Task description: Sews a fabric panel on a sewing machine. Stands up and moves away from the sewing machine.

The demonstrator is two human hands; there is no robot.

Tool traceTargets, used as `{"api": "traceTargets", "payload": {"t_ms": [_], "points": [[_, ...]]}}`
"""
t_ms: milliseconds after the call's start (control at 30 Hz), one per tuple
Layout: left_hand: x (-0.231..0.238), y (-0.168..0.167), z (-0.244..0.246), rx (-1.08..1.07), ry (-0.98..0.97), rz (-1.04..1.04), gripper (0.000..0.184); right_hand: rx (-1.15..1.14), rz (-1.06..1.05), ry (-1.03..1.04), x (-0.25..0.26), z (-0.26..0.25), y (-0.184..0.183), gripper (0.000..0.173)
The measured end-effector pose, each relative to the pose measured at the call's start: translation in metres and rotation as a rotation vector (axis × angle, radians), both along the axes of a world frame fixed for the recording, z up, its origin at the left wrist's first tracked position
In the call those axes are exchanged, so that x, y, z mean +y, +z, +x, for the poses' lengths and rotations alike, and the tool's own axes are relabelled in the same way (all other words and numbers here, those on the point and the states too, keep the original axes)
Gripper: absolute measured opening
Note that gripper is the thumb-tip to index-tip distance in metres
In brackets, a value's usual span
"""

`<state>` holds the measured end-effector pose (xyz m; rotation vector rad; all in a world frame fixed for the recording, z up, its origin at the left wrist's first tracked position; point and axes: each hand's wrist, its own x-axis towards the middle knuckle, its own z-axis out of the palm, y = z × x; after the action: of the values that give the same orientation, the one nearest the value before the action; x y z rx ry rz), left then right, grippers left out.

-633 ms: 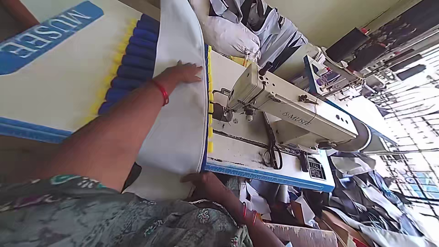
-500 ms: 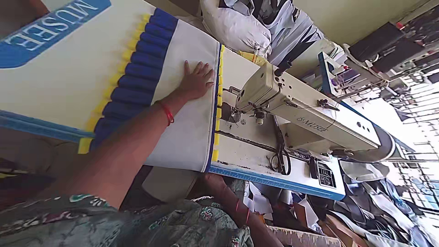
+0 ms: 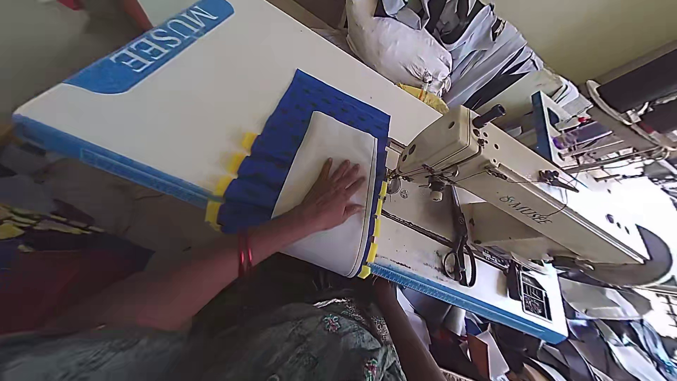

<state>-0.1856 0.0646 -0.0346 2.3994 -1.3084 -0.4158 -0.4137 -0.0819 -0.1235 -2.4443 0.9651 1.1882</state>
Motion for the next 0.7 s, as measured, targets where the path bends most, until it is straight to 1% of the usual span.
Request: {"api": "traceTargets", "payload": {"t_ms": [33,67,100,133,167,233,300,333,400,500,567,633,700], "points": [[-0.016,-0.002,0.022,-0.021,0.014,0.007,0.066,-0.051,0.056,0.031,0.017,0.005,0.033,0.045],[-0.031,-0.002,0.044,-0.013,0.022,0.017,0.063,-0.074,0.107,0.071,0.03,0.012,0.058,0.045],[-0.044,-0.004,0.067,-0.013,0.021,0.005,0.057,-0.015,0.156,0.112,0.037,0.024,0.076,0.049],[-0.055,-0.007,0.087,-0.028,0.017,-0.035,0.05,0.002,0.214,0.154,0.043,0.028,0.086,0.049],[-0.064,-0.009,0.102,-0.046,0.009,-0.063,0.046,-0.068,0.264,0.19,0.046,0.024,0.088,0.044],[-0.075,-0.014,0.116,-0.086,-0.002,-0.11,0.043,-0.331,0.366,0.155,0.048,0.013,0.081,0.036],[-0.078,-0.025,0.115,-0.166,0.022,-0.216,0.041,-0.59,0.384,0.097,0.049,0.007,0.055,0.032],[-0.078,-0.026,0.114,-0.205,0.04,-0.25,0.041,-0.644,0.394,0.076,0.05,0.007,0.043,0.032],[-0.077,-0.024,0.109,-0.234,0.087,-0.262,0.045,-0.601,0.44,0.049,0.052,0.012,0.029,0.035],[-0.077,-0.015,0.11,-0.208,0.159,-0.235,0.042,-0.606,0.497,0.051,0.055,0.016,0.03,0.035],[-0.083,-0.006,0.111,-0.114,0.186,-0.219,0.032,-0.63,0.52,0.029,0.052,0.012,0.033,0.034],[-0.09,0.001,0.115,-0.042,0.161,-0.2,0.021,-0.713,0.538,0.025,0.051,0.003,0.036,0.03],[-0.098,0.001,0.123,-0.04,0.137,-0.22,0.019,-0.768,0.565,-0.012,0.051,-0.002,0.043,0.029]]}}
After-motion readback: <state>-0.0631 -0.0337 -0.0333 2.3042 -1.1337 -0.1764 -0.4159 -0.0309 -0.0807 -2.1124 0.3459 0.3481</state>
